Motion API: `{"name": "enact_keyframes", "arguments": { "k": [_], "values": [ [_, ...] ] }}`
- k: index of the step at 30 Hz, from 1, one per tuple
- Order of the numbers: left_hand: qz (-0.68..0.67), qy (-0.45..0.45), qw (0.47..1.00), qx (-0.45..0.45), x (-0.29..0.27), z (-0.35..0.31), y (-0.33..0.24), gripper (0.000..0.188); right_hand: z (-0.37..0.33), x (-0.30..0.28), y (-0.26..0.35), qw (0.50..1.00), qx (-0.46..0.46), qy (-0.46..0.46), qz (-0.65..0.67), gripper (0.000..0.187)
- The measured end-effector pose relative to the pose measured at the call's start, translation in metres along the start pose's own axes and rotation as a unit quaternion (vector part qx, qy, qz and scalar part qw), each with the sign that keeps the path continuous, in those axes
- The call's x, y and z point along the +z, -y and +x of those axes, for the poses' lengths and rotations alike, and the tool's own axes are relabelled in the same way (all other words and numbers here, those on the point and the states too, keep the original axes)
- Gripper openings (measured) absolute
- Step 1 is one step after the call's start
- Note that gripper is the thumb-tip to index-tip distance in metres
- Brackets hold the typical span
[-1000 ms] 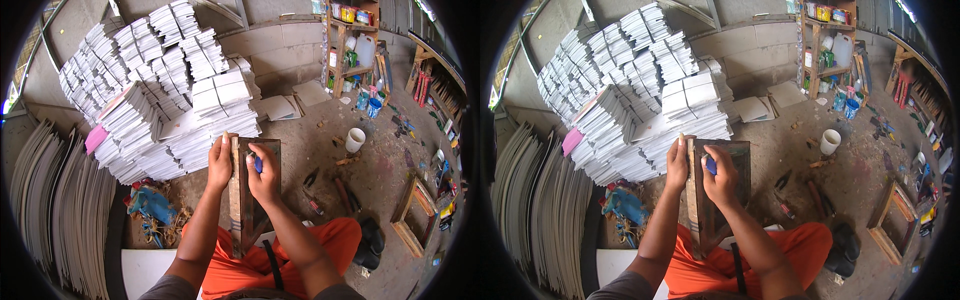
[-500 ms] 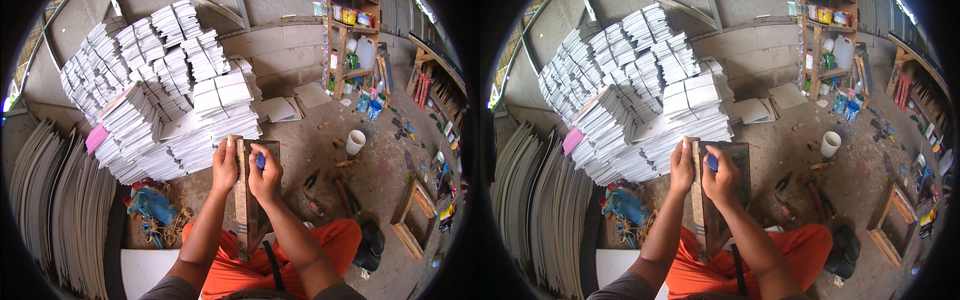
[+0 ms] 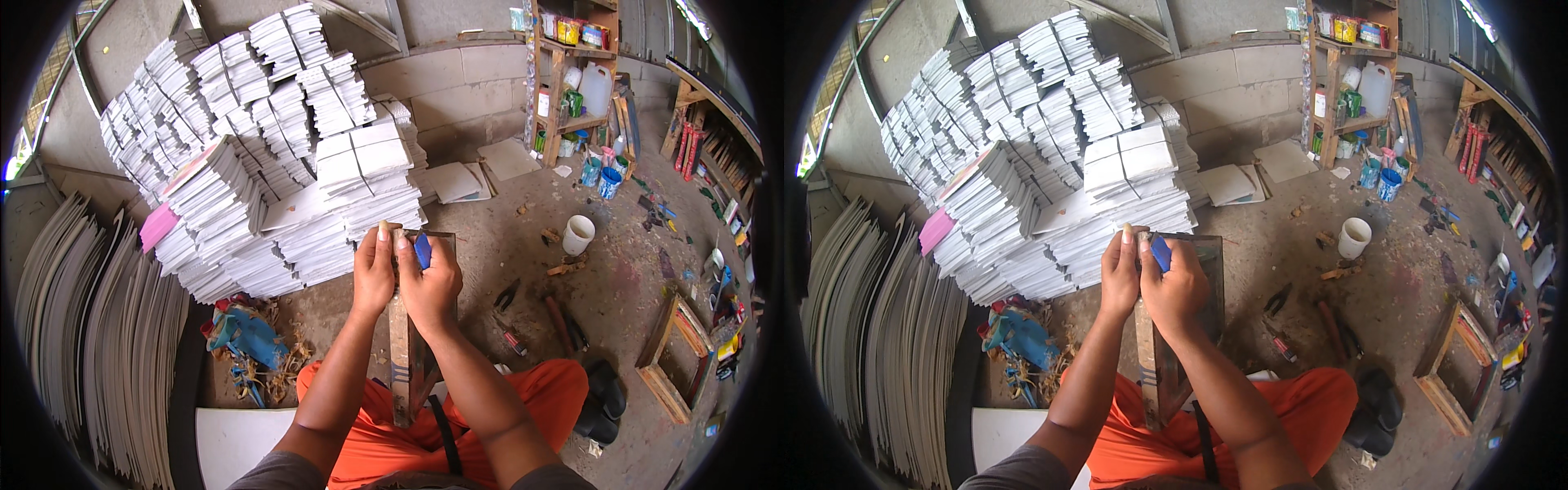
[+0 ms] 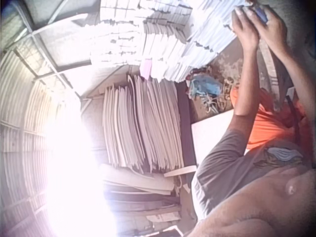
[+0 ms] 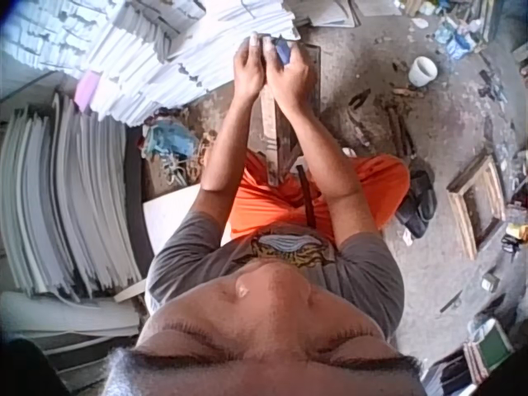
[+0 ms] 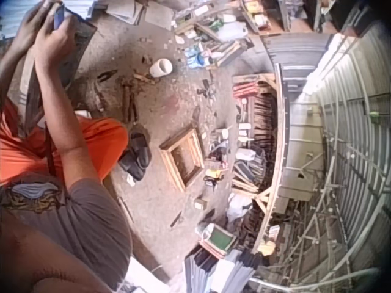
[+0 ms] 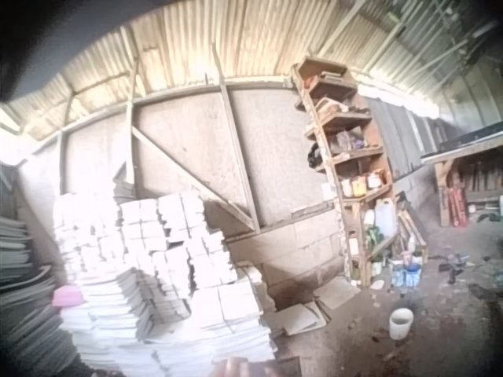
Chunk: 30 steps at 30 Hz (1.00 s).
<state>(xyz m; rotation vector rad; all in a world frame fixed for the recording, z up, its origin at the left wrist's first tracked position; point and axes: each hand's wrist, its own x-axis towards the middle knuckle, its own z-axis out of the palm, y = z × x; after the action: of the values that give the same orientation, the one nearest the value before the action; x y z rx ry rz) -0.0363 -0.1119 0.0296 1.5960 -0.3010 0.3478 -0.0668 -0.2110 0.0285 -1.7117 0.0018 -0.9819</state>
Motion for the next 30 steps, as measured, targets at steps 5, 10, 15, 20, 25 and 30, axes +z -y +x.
{"name": "enact_keyframes", "arguments": {
  "k": [5,10,15,20,25,30],
  "values": [
    [0.011,-0.013,1.0,0.018,-0.004,-0.001,0.003,0.044,0.002,0.002,-0.01,0.998,0.043,0.045,0.026,0.024],
    [-0.002,-0.006,1.0,0.01,-0.004,-0.002,0.002,0.046,0.003,0.014,-0.04,0.954,0.182,0.097,0.215,0.023],
    [0.0,0.0,1.0,0.005,-0.006,-0.003,-0.003,0.045,0.008,0.012,-0.029,0.881,0.346,0.084,0.311,0.018],
    [0.007,0.005,1.0,0.004,-0.007,-0.002,-0.003,0.045,0.002,0.017,-0.029,0.88,0.337,0.047,0.331,0.018],
    [0.002,0.013,1.0,-0.004,-0.002,-0.001,-0.008,0.046,0.0,0.024,-0.037,0.88,0.343,-0.019,0.329,0.015],
    [0.025,0.001,1.0,0.013,-0.006,0.003,0.002,0.047,0.002,0.007,-0.028,0.838,0.407,0.01,0.364,0.023]
  ]
}}
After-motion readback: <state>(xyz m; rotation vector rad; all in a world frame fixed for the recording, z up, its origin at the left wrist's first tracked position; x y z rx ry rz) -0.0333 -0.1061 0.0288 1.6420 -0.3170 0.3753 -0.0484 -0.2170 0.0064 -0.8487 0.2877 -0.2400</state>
